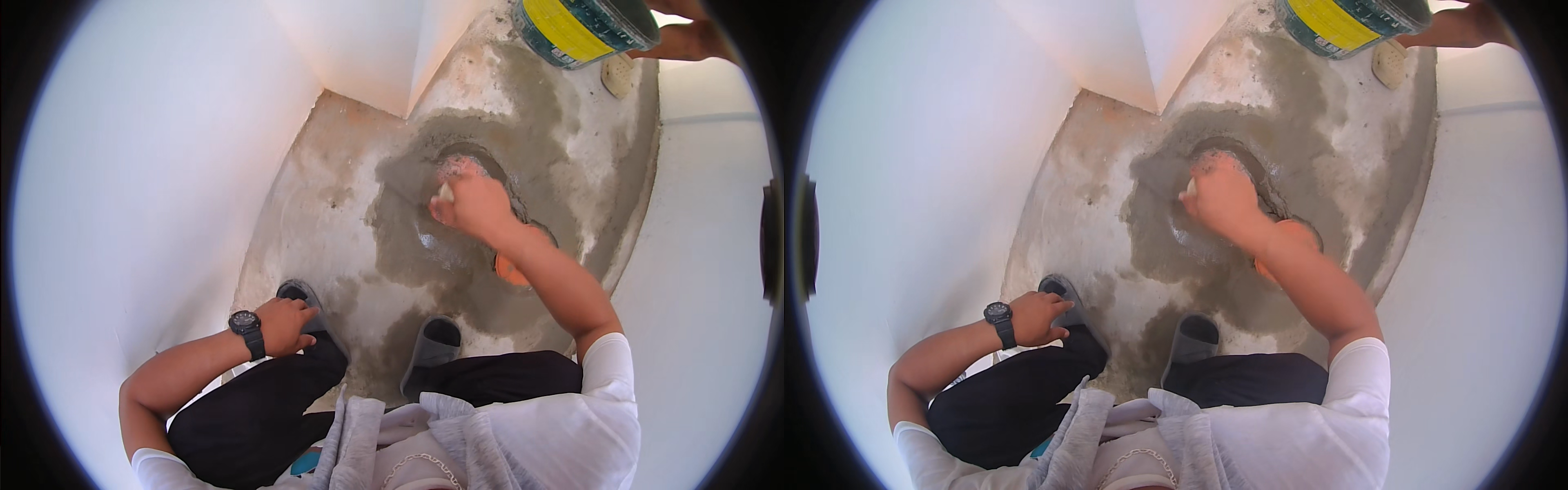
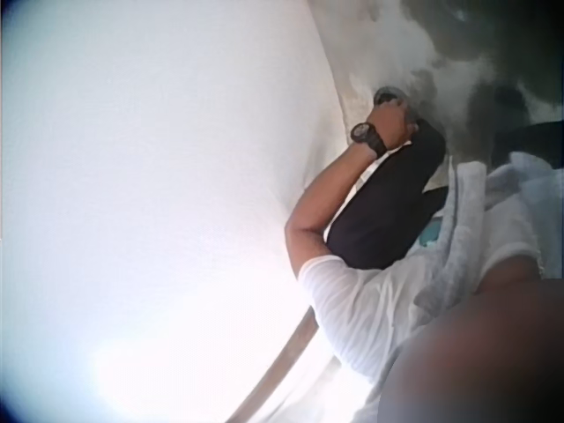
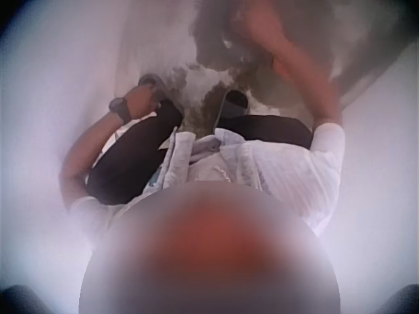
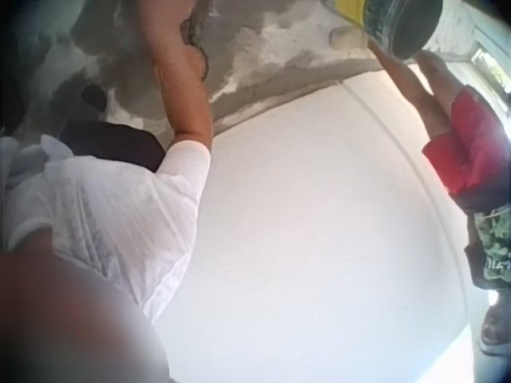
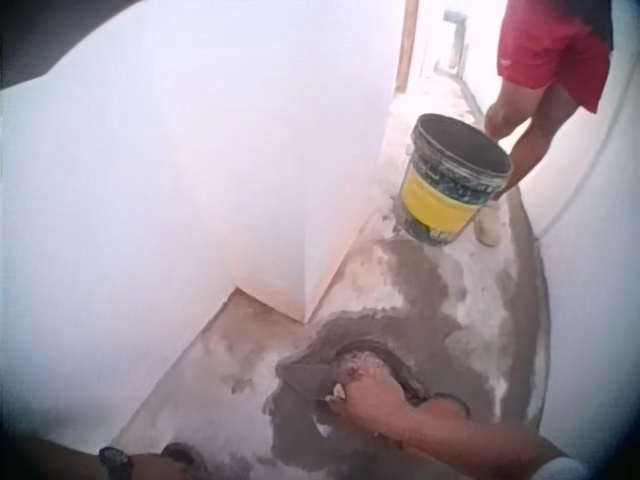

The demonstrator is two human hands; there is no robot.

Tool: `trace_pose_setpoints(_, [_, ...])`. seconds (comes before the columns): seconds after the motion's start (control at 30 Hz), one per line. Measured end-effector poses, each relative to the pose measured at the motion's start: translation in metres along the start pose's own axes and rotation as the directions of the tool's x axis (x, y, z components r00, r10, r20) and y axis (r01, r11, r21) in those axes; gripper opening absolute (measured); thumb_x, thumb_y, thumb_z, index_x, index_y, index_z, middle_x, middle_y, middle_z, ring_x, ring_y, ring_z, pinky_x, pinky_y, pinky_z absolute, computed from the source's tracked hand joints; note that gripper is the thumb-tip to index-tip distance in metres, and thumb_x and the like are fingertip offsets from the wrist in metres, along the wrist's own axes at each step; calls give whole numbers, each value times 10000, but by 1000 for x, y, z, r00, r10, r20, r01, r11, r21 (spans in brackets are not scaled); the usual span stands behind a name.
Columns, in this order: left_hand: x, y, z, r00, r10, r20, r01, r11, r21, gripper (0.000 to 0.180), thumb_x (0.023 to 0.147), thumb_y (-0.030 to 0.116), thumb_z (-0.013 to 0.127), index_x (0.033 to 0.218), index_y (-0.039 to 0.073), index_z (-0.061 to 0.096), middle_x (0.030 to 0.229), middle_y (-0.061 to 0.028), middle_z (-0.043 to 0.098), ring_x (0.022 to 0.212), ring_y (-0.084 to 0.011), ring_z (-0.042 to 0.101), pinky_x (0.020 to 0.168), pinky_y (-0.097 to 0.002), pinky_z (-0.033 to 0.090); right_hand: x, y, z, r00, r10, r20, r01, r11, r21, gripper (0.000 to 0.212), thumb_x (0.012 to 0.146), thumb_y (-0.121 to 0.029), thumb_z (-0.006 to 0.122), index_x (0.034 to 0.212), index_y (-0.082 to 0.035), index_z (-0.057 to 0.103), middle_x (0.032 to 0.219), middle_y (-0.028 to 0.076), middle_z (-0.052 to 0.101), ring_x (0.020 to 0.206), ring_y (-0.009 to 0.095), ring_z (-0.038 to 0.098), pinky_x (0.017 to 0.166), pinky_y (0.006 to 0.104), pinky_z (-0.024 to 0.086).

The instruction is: The person squats and uses a trowel to spread wet cement around two orange circular fixtures on a concrete floor. They smooth the surface and work around the fixtures, occasionally shifting position to reach different areas.

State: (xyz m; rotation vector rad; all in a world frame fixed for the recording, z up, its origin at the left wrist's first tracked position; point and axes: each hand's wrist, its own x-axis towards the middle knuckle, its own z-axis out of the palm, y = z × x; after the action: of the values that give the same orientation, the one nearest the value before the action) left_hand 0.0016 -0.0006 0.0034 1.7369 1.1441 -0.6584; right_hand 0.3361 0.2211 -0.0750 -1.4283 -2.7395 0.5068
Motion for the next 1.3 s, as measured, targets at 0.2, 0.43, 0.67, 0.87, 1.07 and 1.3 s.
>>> trace_pose_setpoints(0.2, [2,-3,2,999,30,-25,-30,999,12,595,906,390,687,1355,14,583,1217,-199,658,1122,-366,640,970,-463,503,19,18,5,995,92,-43,-92,996,-12,376,873,-397,715,919,-23,726,907,188,710,780,372,709,681,464,574])
trace_pose_setpoints(0.43, [5,-1,-2,999,37,-2,-37,999,30,612,911,392,682,1375,9,568,1232,-207,654,1128,-369,639,977,-460,506,44,47,-23,984,170,55,-169,985,-24,387,873,-414,717,885,-28,726,781,185,702,765,373,707,685,469,572])
trace_pose_setpoints(0.67, [3,-2,-2,999,26,23,-27,999,27,614,917,394,678,1382,12,560,1254,-201,653,1146,-366,636,989,-462,504,19,34,-6,993,93,76,-92,996,-12,405,881,-437,708,909,-34,729,806,188,710,825,376,704,732,468,572])
trace_pose_setpoints(0.87, [5,-1,-3,999,32,25,-33,999,25,602,922,392,674,1384,23,561,1272,-203,647,1156,-367,633,996,-462,501,46,74,-33,957,287,41,-282,953,-107,417,872,-445,707,901,-29,740,818,179,718,818,358,724,722,461,580])
trace_pose_setpoints(1.07, [6,-5,0,998,56,-9,-56,998,23,613,899,384,713,1375,24,572,1259,-208,650,1114,-387,643,974,-467,512,34,58,-33,957,269,106,-271,962,10,423,895,-448,678,947,-35,754,877,197,727,855,369,723,750,455,584])
trace_pose_setpoints(1.3, [8,-5,-3,998,64,7,-64,997,33,608,890,379,719,1364,23,584,1269,-209,648,1115,-390,643,967,-469,514,28,87,-43,886,463,30,-463,886,-17,452,894,-471,668,952,-30,751,904,204,729,918,376,717,817,461,571])
